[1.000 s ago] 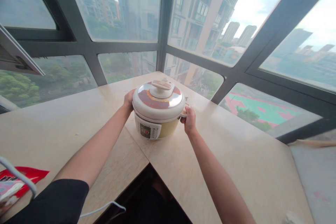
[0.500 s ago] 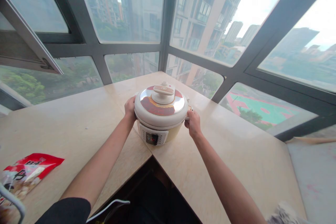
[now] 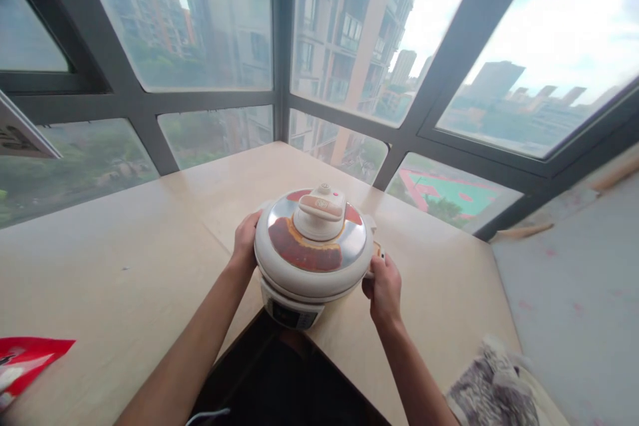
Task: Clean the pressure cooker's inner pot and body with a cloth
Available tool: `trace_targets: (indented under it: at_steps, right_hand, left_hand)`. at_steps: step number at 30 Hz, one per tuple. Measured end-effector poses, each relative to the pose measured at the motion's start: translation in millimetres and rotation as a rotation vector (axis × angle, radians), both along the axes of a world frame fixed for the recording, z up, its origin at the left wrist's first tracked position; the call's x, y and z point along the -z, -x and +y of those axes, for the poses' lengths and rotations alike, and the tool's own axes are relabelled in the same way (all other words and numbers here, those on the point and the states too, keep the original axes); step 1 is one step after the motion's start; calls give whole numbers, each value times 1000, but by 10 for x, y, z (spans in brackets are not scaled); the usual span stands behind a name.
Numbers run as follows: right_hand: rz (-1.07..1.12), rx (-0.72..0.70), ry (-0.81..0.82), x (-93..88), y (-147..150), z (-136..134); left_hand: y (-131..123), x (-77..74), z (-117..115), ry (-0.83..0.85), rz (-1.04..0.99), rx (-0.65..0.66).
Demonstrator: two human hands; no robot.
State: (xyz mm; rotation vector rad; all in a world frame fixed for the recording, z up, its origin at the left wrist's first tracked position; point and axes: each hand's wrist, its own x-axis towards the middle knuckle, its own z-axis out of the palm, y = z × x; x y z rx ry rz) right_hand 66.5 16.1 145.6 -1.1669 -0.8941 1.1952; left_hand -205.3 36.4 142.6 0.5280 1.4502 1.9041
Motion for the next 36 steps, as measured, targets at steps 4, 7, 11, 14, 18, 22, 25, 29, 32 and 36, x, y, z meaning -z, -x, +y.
trace_targets:
  at_steps: [4,7,11,14,18,22,25,29,32,36]
  right_hand:
    - [-7,55,9,-12,-212,-119]
    - [4,137,54,-27,-355,-200]
    - [14,258,114,-45,-603,-326]
    - [6,368,148,-59,-833,-407]
    - [-35,475,164,-70,-1098,-469]
    - [-72,466,128,-18,-1239,-483]
    - [-119,372,41,27,-1285,-477]
    - [-170,253,23,37,-1388,-457]
    - [-282,236,53,22,-1568,-431]
    - [-512,366,-51,-94,-1803,-413]
  left_hand:
    - [-230,-41,9,0,-40,86]
    - [-393,-68,41,14,-50,126]
    - [-685,-71,73,14,-54,201]
    - [-975,-51,85,22,-101,277]
    - [-1302,-11,129,32,-184,354]
    - [-1403,36,215,44,-154,429]
    - [-1383,63,252,15,-130,460]
    - [-1359,89,256,-35,-63,445]
    - [-1363,107,253,-51,-39,437]
    - [-1375,117,248,-47,-21,425]
